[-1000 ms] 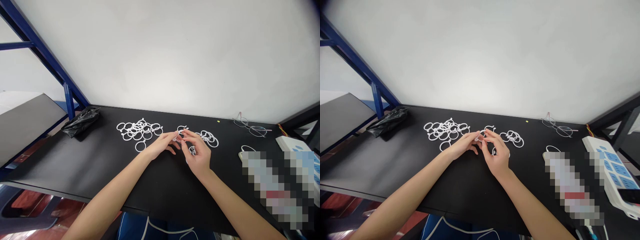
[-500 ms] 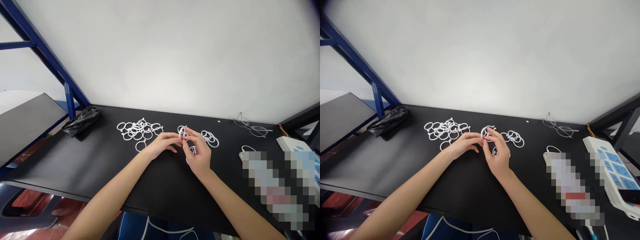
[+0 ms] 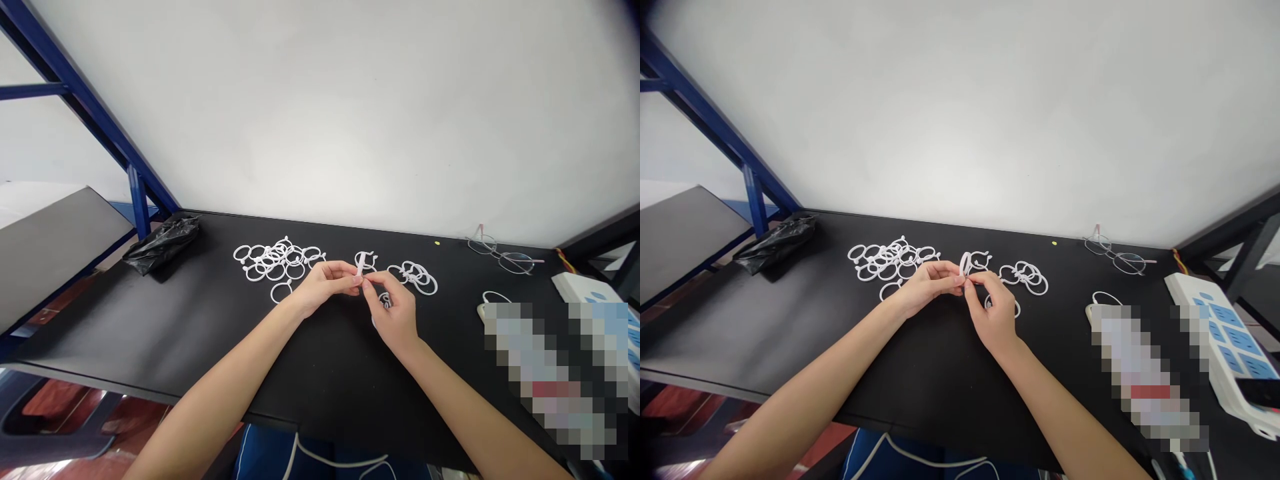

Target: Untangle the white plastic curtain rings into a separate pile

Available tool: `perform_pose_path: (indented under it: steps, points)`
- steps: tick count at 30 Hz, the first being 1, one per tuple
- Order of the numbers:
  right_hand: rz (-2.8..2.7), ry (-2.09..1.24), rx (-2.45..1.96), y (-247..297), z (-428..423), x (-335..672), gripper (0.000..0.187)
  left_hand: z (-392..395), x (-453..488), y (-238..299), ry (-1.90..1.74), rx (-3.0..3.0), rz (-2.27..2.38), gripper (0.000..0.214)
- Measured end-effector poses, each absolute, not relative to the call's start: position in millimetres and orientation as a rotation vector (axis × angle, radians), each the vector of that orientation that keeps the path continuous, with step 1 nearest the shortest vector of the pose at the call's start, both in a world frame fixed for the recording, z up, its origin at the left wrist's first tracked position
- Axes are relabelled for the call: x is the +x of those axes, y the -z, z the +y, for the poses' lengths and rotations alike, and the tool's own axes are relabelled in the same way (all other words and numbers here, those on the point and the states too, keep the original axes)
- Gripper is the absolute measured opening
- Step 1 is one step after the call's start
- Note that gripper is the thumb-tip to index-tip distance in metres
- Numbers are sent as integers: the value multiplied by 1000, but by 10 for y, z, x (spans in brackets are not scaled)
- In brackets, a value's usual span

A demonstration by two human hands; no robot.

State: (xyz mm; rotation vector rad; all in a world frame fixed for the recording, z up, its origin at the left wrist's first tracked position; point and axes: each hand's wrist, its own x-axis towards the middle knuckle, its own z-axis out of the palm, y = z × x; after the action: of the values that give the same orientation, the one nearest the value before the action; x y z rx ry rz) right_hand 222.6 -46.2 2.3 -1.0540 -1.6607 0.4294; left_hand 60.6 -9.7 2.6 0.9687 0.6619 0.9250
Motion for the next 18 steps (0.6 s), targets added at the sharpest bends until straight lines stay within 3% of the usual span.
perform_pose_path:
  steps: [6,18]
  points:
    - [-1595,-750,-1018,-3,-439,2236,21,-113,623,-39,-954,984,652,23]
    - [-1569,-755,-1053,-28,-463,2232,25,-108,624,-31,-970,987,610,33]
